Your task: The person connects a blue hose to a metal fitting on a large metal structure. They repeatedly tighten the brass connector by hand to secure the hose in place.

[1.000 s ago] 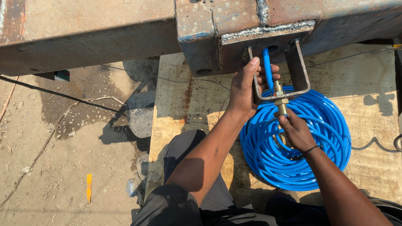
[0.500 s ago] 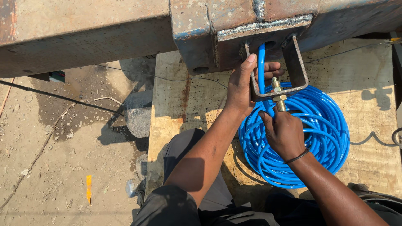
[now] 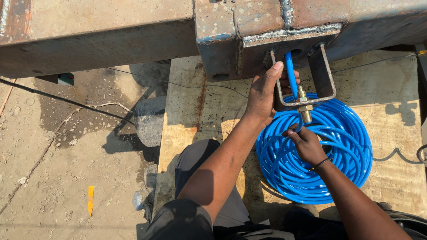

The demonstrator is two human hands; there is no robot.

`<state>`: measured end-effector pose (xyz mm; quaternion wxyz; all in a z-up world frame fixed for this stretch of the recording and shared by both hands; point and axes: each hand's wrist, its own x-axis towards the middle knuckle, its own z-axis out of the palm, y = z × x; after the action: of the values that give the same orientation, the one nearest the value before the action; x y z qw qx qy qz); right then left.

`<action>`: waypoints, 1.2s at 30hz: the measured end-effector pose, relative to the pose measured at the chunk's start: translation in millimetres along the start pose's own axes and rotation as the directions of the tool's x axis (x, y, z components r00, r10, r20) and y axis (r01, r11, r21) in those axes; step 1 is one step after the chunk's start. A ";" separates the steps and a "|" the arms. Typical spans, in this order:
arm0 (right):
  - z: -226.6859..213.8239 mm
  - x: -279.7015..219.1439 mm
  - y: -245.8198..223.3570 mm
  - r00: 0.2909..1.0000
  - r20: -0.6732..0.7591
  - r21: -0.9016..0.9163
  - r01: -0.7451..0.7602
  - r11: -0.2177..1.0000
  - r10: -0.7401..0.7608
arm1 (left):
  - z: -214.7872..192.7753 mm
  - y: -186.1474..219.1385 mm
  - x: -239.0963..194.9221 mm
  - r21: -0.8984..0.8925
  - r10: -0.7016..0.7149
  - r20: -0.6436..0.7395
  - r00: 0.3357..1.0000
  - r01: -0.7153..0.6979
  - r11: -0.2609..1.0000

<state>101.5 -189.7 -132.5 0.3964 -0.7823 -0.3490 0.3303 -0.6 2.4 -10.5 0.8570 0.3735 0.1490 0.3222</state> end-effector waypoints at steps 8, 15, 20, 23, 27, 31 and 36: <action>-17.9 -10.7 -48.5 0.943 -0.330 -0.153 -0.004 0.988 -0.047 | 4.3 2.8 1.6 -0.089 0.034 0.007 0.999 -0.034 0.995; -28.2 -27.7 -110.4 0.876 -0.356 -0.473 0.132 0.871 -0.326 | 4.0 -1.6 2.1 -0.148 0.028 0.046 0.999 -0.021 0.989; -25.8 -41.8 -126.8 0.916 -0.348 -0.435 0.032 0.900 -0.201 | 5.6 -4.5 3.3 -0.154 0.005 0.033 0.999 0.000 0.988; -23.5 -26.3 -111.6 0.920 -0.287 -0.431 0.126 0.894 -0.268 | 7.6 -4.1 2.8 -0.170 -0.011 0.028 1.000 0.015 0.985; -30.6 22.8 -59.4 0.989 -0.094 -0.042 0.113 0.993 -0.117 | 6.9 4.5 -1.6 -0.055 0.016 0.058 0.998 -0.013 0.998; -11.5 24.2 8.1 0.987 0.151 0.146 0.027 0.989 -0.049 | 4.2 2.0 -2.5 -0.038 -0.003 0.030 1.000 0.004 0.999; -10.6 1.6 9.0 0.990 0.085 -0.051 -0.105 0.993 0.109 | 7.0 2.0 1.5 -0.118 0.053 0.032 0.998 -0.049 0.992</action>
<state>113.3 -196.5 -135.7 0.3443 -0.7935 -0.3313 0.3770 3.1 0.6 -4.3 0.8715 0.3319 0.1051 0.3455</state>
